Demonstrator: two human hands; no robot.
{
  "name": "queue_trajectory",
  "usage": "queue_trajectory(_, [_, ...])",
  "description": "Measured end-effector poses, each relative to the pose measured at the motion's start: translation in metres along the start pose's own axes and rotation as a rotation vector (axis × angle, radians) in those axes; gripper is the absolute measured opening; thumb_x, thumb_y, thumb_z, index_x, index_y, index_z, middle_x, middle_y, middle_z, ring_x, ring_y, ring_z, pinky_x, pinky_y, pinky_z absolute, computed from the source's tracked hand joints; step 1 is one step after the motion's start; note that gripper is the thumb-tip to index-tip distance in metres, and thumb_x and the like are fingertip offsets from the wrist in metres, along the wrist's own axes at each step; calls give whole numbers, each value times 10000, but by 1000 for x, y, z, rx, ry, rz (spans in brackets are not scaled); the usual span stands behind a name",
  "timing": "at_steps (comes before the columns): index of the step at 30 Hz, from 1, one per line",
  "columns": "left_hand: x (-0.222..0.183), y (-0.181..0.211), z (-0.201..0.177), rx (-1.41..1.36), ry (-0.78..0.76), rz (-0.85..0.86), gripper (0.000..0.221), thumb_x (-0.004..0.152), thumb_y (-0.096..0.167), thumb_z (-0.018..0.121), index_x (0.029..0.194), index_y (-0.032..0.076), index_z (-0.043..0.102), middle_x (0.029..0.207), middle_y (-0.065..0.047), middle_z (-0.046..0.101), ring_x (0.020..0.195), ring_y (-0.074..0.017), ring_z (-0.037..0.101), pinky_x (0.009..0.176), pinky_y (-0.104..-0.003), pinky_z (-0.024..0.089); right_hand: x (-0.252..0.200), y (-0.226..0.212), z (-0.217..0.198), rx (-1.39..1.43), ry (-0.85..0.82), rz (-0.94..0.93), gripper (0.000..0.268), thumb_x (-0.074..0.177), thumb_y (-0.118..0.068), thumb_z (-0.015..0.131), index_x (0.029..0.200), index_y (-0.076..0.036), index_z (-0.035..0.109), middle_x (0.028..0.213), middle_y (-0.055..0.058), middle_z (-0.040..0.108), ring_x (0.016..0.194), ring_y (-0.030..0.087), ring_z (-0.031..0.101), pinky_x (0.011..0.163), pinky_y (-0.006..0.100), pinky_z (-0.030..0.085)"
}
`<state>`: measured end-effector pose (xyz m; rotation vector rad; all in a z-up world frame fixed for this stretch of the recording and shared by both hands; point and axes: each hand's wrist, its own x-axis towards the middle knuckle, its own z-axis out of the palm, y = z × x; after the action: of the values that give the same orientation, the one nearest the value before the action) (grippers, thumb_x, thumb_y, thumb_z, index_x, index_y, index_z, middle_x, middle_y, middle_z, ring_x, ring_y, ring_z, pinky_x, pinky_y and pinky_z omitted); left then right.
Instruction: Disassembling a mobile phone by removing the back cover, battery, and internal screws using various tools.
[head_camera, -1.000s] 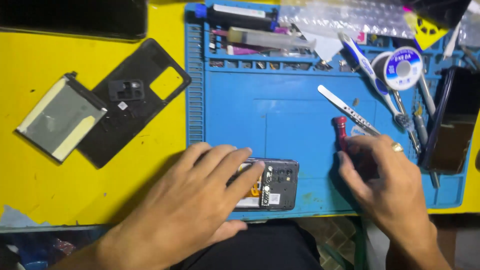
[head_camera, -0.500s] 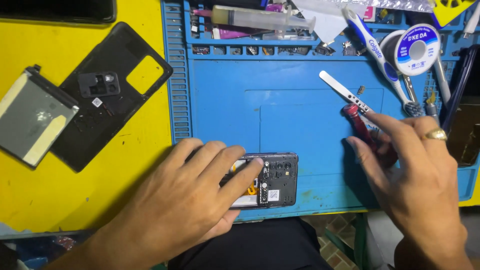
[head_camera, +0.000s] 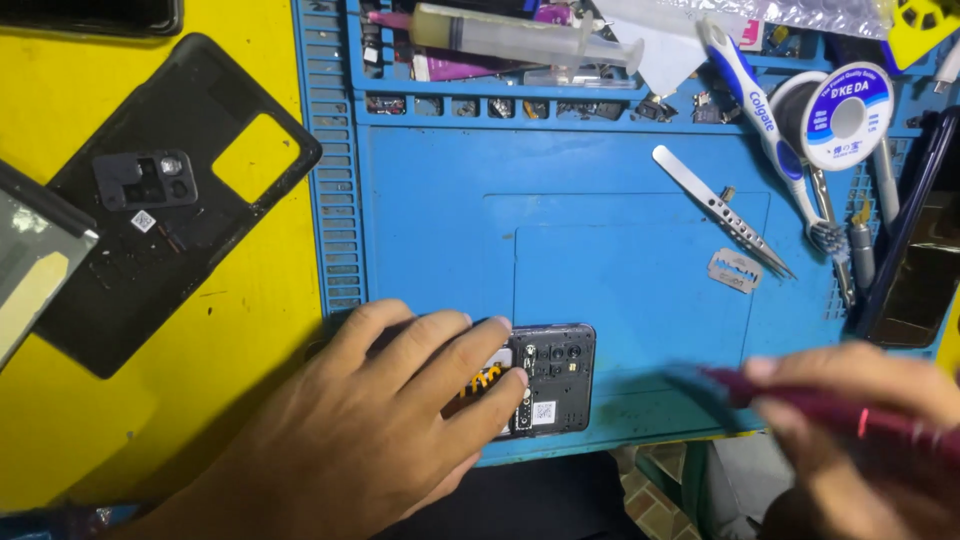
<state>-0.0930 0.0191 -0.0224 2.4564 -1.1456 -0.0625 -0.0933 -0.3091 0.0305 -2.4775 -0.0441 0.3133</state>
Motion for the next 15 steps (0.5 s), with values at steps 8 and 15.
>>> queue_trajectory(8, [4, -4, 2, 19, 144, -13, 185, 950, 262, 692, 1117, 183, 688, 1245, -95, 676, 1063, -267, 628, 831, -443, 499, -5, -25, 41, 317, -169, -332, 414, 1040, -321, 410, 1116, -26, 692, 964, 34, 817, 1032, 204, 852, 992, 333, 719])
queue_trajectory(15, [3, -1, 2, -14, 189, -54, 174, 1064, 183, 545, 1098, 134, 708, 1204, -128, 715, 1038, -266, 652, 812, -441, 524, -11, -36, 43, 160, -163, -264, 329, 878, -204, 617, 1142, -23, 693, 1022, 58, 800, 1050, 186, 854, 970, 297, 729])
